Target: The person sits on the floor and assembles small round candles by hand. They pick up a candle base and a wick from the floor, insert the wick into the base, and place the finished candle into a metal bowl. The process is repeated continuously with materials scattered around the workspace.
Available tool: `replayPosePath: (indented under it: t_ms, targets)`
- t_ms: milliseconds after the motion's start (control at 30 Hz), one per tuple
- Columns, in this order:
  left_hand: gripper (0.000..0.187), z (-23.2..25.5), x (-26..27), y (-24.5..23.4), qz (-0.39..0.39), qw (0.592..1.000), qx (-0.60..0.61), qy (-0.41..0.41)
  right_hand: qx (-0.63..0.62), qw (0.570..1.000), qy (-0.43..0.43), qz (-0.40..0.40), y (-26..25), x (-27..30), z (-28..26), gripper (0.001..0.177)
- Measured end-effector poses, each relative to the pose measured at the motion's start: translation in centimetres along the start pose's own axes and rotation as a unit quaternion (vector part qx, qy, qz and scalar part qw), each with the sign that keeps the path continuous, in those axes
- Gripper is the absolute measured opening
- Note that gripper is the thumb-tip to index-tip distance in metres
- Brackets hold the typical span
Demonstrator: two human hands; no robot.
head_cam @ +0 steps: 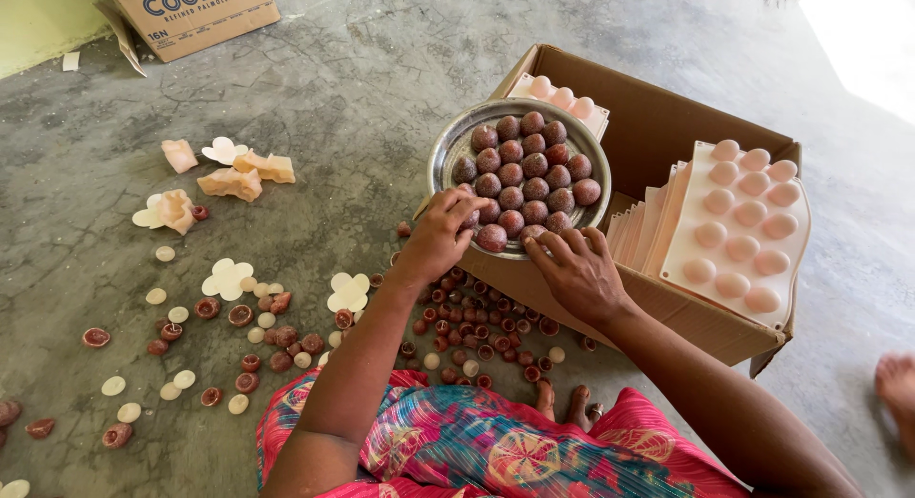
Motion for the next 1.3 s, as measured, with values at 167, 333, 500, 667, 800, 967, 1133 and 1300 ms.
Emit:
replayPosePath:
  t_ms: [167,333,500,667,800,967,1133,1300]
  targets:
    - [0.056,-0.7,0.1,-0.4,0.005,1.0,0.019,-0.019,0.005,1.0,0.0,-0.001,0.1,0.0,-0.1,0.051]
    - [0.046,-1.3,1.1,-0.7,0.055,0.997,-0.051,-0.003,-0.014,1.0,0.001,0.007,0.1,0.0,0.0,0.049]
    - [0.034,-1.4,1.6,-0.1,0.072,0.994,-0.085,0.004,-0.042,0.998,-0.023,0.027,-0.2,0.3,-0.3,0.042]
    - [0.037,-0.6,2.0,-0.6,0.095,0.992,-0.077,0.013,-0.051,0.995,-0.058,0.061,-0.8,0.2,-0.6,0.038]
    - [0.041,1.3,3.2,-0.7,0.13,0.985,-0.105,0.04,-0.066,0.994,-0.066,0.059,-1.1,0.2,-0.7,0.04]
    - [0.039,1.3,3.3,0.0,0.136,0.986,-0.094,0.022,-0.082,0.991,-0.081,0.071,-1.9,0.0,-0.8,0.041]
    - [0.043,1.7,3.5,0.5,0.141,0.982,-0.121,0.041,-0.056,0.992,-0.108,0.033,-1.1,-0.1,-1.1,0.038]
    - [0.038,1.8,3.9,1.2,0.156,0.98,-0.113,0.048,-0.066,0.993,-0.094,0.037,-0.9,-0.1,-1.0,0.039]
Point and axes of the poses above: each hand's wrist, its own x-axis away from the middle knuckle, its own y-axis out of the palm, z = x × y, the point moved 8 cm from there along -x, towards the middle knuckle, and after that the axes turned 3 degrees about -x, right-handed, at the moved point
